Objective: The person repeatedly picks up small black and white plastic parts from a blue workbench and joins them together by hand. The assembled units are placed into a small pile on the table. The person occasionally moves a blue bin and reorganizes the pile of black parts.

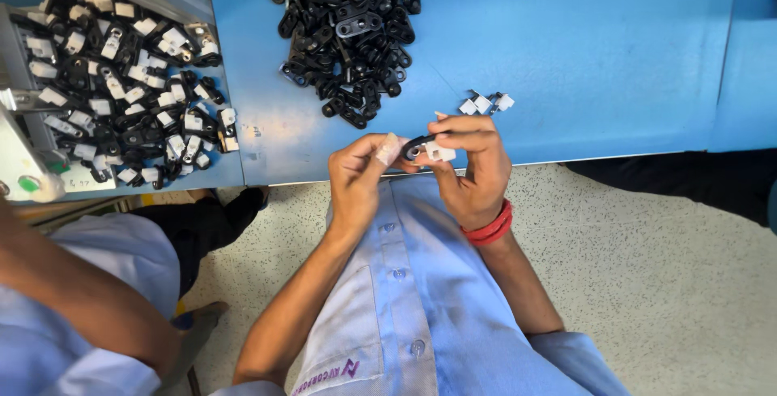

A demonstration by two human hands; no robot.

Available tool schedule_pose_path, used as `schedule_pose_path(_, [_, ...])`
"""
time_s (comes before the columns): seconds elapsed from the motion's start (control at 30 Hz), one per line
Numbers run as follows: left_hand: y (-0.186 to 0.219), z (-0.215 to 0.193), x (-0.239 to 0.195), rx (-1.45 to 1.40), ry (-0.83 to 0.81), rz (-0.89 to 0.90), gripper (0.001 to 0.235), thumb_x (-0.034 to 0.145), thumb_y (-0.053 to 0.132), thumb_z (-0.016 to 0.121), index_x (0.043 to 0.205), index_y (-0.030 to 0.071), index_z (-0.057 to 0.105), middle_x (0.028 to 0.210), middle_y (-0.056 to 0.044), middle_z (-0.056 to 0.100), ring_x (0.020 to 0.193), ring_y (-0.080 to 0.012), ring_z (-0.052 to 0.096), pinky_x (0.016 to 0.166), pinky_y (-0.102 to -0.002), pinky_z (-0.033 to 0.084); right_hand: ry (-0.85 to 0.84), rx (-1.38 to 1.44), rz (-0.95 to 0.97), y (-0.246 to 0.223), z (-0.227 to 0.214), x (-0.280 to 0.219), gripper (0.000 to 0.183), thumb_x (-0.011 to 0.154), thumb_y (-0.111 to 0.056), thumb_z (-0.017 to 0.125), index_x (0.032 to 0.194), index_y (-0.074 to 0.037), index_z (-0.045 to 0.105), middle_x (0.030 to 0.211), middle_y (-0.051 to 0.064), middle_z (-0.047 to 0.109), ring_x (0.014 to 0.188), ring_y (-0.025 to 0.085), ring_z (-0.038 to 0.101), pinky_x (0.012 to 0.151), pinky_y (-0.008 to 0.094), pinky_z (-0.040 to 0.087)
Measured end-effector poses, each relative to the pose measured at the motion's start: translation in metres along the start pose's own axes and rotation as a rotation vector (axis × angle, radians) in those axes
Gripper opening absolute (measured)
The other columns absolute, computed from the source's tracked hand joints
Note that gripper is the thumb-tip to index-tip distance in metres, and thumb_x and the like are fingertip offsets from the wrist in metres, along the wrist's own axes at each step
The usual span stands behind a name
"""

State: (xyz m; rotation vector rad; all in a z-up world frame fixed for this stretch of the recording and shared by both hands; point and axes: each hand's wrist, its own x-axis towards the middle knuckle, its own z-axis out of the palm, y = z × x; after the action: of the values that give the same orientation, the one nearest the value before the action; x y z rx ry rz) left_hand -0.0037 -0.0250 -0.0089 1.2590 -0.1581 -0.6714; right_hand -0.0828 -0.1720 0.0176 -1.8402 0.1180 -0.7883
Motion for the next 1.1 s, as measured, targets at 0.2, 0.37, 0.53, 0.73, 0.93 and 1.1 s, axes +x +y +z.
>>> schedule_pose_path(0.2, [0.005, -0.016, 0.000, -0.014, -0.102, 0.074, 0.020, 0.101, 0.011, 0.066, 0.113, -0.005, 0.067, 0.102, -0.009, 0.072, 0.093, -0.0134, 0.069, 0.084, -0.026, 0.056, -0.004, 0.102, 0.139, 0.009, 0.011, -0.001, 0.028, 0.097, 0.000, 0.076, 0.110, -0.001, 0.051, 0.123, 0.017, 0.066, 0.110, 0.022, 0.068, 0.100, 0.034, 0.057])
schedule_pose_path(0.37, [-0.006, -0.036, 0.020, -0.054, -0.070, 0.021, 0.015, 0.104, 0.010, 0.069, 0.104, -0.004, 0.070, 0.091, -0.007, 0.072, 0.081, -0.0102, 0.067, 0.076, -0.025, 0.056, -0.309, 0.020, 0.062, 0.017, 0.001, 0.017, 0.039, 0.086, -0.016, 0.089, 0.107, -0.003, 0.059, 0.104, 0.012, 0.073, 0.091, 0.021, 0.074, 0.083, 0.030, 0.058])
schedule_pose_path(0.53, [-0.007, -0.047, 0.021, 0.057, -0.152, -0.048, 0.014, 0.101, 0.011, 0.070, 0.102, -0.003, 0.071, 0.092, -0.006, 0.073, 0.080, -0.0072, 0.065, 0.071, -0.024, 0.053, -0.463, 0.023, 0.013, 0.022, 0.003, 0.024, 0.041, 0.078, -0.025, 0.091, 0.106, -0.005, 0.069, 0.092, 0.009, 0.068, 0.079, 0.020, 0.067, 0.071, 0.030, 0.054])
schedule_pose_path(0.73, [0.000, -0.056, 0.028, 0.115, -0.103, -0.113, 0.020, 0.106, 0.012, 0.060, 0.103, -0.003, 0.074, 0.087, -0.006, 0.075, 0.076, -0.0088, 0.069, 0.070, -0.024, 0.058, -0.556, 0.009, 0.072, 0.031, 0.001, 0.028, 0.044, 0.079, -0.029, 0.092, 0.104, -0.005, 0.066, 0.089, 0.008, 0.064, 0.077, 0.019, 0.062, 0.069, 0.032, 0.049])
schedule_pose_path(0.93, [0.005, -0.050, 0.026, 0.052, -0.240, -0.122, 0.017, 0.094, -0.006, 0.067, 0.111, -0.004, 0.068, 0.104, -0.010, 0.076, 0.095, -0.0133, 0.073, 0.088, -0.028, 0.061, -0.511, 0.050, 0.111, 0.039, 0.005, 0.018, 0.045, 0.075, -0.029, 0.094, 0.097, -0.006, 0.062, 0.087, 0.006, 0.062, 0.076, 0.018, 0.061, 0.069, 0.032, 0.048])
schedule_pose_path(1.1, [0.020, -0.054, 0.023, 0.158, -0.291, -0.153, 0.027, 0.098, -0.007, 0.056, 0.119, -0.003, 0.072, 0.110, -0.011, 0.077, 0.099, -0.0137, 0.074, 0.090, -0.029, 0.062, -0.515, 0.099, 0.103, 0.045, 0.000, 0.013, 0.047, 0.072, -0.027, 0.097, 0.097, -0.007, 0.061, 0.087, 0.007, 0.060, 0.077, 0.017, 0.058, 0.069, 0.031, 0.047])
